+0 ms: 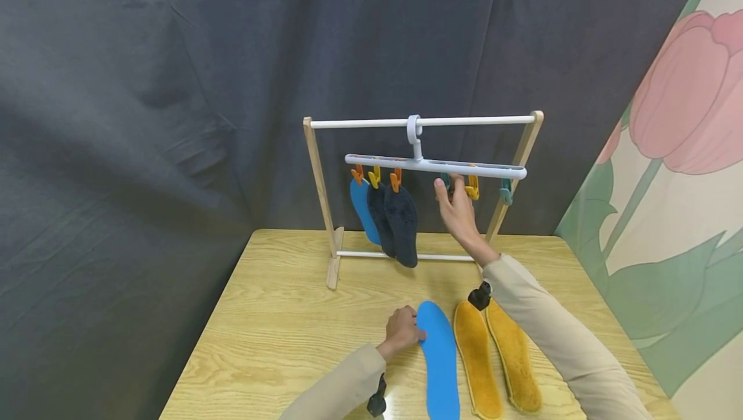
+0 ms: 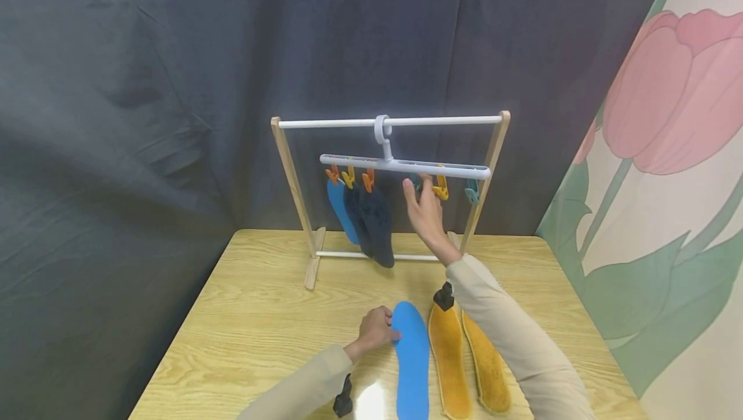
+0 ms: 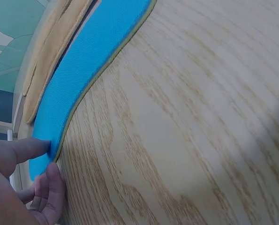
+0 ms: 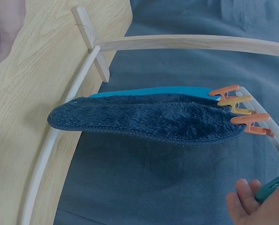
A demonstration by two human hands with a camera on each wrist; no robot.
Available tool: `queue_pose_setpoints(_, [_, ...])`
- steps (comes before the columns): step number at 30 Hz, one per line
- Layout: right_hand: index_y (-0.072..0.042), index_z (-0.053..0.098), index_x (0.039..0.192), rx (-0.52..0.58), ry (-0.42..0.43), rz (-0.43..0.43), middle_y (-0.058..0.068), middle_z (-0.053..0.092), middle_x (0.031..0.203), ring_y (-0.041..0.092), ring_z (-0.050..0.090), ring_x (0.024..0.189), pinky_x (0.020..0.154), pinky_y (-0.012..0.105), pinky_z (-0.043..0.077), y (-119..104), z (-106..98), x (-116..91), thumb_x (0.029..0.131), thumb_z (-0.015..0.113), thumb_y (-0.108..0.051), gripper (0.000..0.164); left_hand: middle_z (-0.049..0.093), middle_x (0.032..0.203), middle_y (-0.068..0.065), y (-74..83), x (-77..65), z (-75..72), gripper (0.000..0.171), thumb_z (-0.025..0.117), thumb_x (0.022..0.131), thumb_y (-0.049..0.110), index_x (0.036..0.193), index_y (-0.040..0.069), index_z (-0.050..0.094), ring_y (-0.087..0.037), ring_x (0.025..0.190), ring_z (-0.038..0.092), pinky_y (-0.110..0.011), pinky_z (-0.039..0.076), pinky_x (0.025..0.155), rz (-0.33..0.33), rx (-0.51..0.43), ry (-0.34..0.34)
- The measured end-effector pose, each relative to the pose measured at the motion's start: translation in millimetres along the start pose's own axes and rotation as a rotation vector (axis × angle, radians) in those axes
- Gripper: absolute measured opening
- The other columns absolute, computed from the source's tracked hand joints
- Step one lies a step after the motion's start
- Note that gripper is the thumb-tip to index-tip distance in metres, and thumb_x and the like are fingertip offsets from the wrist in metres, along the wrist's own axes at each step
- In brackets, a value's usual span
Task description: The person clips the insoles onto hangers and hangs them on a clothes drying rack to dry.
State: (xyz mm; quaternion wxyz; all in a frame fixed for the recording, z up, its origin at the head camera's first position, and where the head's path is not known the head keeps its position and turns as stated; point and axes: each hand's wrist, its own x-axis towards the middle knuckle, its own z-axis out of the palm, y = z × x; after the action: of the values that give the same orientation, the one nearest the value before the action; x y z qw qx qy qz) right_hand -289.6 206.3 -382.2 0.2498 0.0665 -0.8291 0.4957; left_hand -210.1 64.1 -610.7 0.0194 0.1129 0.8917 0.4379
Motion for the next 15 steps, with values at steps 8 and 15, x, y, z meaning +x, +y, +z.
queue_pose_setpoints(8, [-0.008, 0.037, 0.143, -0.010, -0.003, -0.006, 0.021, 0.060, 0.104, 0.035, 0.059, 0.094, 0.074, 0.040, 0.042, -0.6, -0.5, 2.3, 0.106, 0.043, -0.040, 0.049, 0.026, 0.055, 0.013, 0.1, 1.4, 2.6, 0.046, 0.079, 0.067, -0.008, 0.057, 0.014, 0.039, -0.005, 0.049, 0.024, -0.019, 0.021, 0.043, 0.047, -0.033, 0.044])
queue_pose_setpoints(15, [-0.007, 0.039, 0.142, -0.032, 0.000, 0.008, 0.018, 0.058, 0.102, 0.031, 0.056, 0.089, 0.074, 0.040, 0.041, -0.7, -2.4, 1.8, 0.106, 0.044, -0.041, 0.050, 0.048, 0.068, 0.002, -2.1, 0.1, 0.6, 0.026, 0.080, 0.067, -0.006, 0.082, -0.001, 0.060, -0.012, 0.057, 0.041, -0.024, 0.035, 0.049, 0.028, -0.043, 0.021])
